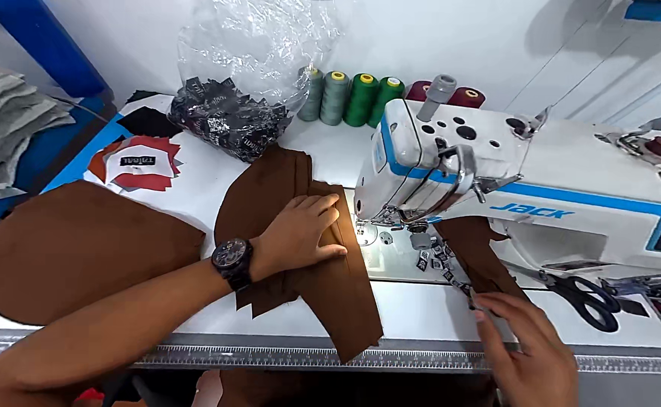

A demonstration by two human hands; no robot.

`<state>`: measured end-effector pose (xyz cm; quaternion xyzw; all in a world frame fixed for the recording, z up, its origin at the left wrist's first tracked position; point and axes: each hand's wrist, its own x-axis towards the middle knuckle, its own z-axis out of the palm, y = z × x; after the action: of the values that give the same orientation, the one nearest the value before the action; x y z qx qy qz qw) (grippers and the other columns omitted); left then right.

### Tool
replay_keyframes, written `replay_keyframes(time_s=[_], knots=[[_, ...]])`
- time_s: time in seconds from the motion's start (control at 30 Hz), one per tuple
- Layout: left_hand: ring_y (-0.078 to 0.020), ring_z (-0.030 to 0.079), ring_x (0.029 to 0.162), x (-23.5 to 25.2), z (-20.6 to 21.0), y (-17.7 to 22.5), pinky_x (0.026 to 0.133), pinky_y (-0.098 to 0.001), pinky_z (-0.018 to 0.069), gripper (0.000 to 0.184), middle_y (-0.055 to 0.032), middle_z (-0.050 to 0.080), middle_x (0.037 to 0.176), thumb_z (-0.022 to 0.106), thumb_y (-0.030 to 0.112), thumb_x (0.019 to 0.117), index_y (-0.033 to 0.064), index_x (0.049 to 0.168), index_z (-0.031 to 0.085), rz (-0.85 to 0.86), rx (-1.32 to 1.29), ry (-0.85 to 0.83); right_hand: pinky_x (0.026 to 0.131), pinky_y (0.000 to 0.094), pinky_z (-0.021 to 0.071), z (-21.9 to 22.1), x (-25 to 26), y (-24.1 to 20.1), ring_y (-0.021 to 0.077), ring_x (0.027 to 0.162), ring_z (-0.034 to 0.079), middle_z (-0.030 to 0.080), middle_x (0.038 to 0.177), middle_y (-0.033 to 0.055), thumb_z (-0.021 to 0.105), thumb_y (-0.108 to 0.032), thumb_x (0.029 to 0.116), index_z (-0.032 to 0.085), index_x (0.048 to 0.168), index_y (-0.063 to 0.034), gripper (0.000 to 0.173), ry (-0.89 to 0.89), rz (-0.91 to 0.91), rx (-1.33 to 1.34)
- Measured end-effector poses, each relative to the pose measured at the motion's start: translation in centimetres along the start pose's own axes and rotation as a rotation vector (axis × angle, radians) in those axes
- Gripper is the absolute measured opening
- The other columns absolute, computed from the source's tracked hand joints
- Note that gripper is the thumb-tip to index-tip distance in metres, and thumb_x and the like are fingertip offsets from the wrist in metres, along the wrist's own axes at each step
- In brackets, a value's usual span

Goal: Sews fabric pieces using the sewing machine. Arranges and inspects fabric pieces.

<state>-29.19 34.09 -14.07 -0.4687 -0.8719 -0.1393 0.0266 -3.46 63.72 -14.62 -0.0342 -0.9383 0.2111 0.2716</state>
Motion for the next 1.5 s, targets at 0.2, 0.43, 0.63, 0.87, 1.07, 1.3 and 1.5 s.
replay_keyframes(time_s=[0.2,0.43,0.63,0.87,1.07,1.3,1.5], knots=[[-0.0216,0.038,0.150,-0.4,0.4,-2.3,0.123,-0.0521,0.0256,0.088,0.0012,0.043,0.161,0.049,0.076,0.0912,0.0175,0.156,0.043,0.094,-0.021,-0.070,0.096,0.0398,0.0520,2.1,0.7,0.7,0.0236,0.111,0.065,0.071,0.112,0.0128,0.058,-0.028,0.1015,0.074,0.108,-0.0091,0.026,0.026,-0.076,-0.045],[-0.0259,0.031,0.154,0.7,-0.7,-1.5,0.125,-0.0609,0.0155,0.089,-0.0020,0.047,0.159,0.038,0.084,0.0894,0.0158,0.144,0.060,0.076,0.024,-0.125,0.089,0.0425,0.0552,2.6,2.6,0.7,0.0254,0.107,0.067,0.072,0.112,0.0116,0.058,-0.026,0.0996,0.077,0.106,-0.0084,0.027,0.018,-0.123,-0.099],[-0.0315,0.040,0.148,0.2,0.8,-0.6,0.123,-0.0575,0.0250,0.099,-0.0153,0.048,0.155,0.043,0.084,0.0861,0.0027,0.142,0.057,0.121,0.014,-0.044,0.089,0.0387,0.0575,1.6,4.5,1.6,0.0187,0.104,0.068,0.071,0.112,0.0070,0.064,-0.021,0.0991,0.077,0.109,-0.0104,0.020,-0.057,-0.078,-0.074],[-0.0284,0.035,0.152,-0.2,1.0,-0.7,0.123,-0.0571,0.0219,0.099,-0.0093,0.042,0.162,0.035,0.084,0.0877,0.0112,0.154,0.048,0.113,0.046,-0.057,0.087,0.0403,0.0533,3.5,7.4,0.0,0.0223,0.102,0.063,0.069,0.105,0.0030,0.066,-0.026,0.0983,0.080,0.107,-0.0164,0.019,-0.249,-0.256,-0.150],[-0.0284,0.036,0.151,0.0,1.1,-1.0,0.123,-0.0559,0.0224,0.100,-0.0105,0.043,0.161,0.033,0.086,0.0873,0.0110,0.152,0.050,0.116,0.043,-0.044,0.088,0.0354,0.0544,5.5,7.3,-2.1,0.0164,0.107,0.066,0.072,0.121,-0.0043,0.058,-0.009,0.0977,0.078,0.111,-0.0183,0.026,-0.335,-0.460,-0.031],[-0.0347,0.043,0.145,-0.3,0.8,-0.6,0.121,-0.0519,0.0300,0.096,-0.0168,0.050,0.152,0.048,0.078,0.0869,0.0001,0.143,0.054,0.146,0.016,0.056,0.083,0.0334,0.0533,5.9,9.0,-1.6,0.0168,0.101,0.066,0.072,0.114,-0.0003,0.060,-0.020,0.1001,0.078,0.108,-0.0173,0.020,-0.307,-0.566,0.019],[-0.0269,0.060,0.124,-0.7,0.8,-0.3,0.105,-0.0445,0.0492,0.075,-0.0092,0.067,0.123,0.048,0.073,0.0916,0.0082,0.121,0.071,0.228,0.036,0.111,0.085,0.0378,0.0573,9.1,13.0,-1.2,0.0191,0.101,0.070,0.072,0.116,0.0006,0.053,-0.016,0.1019,0.075,0.113,-0.0186,0.025,-0.445,-0.728,-0.004]])
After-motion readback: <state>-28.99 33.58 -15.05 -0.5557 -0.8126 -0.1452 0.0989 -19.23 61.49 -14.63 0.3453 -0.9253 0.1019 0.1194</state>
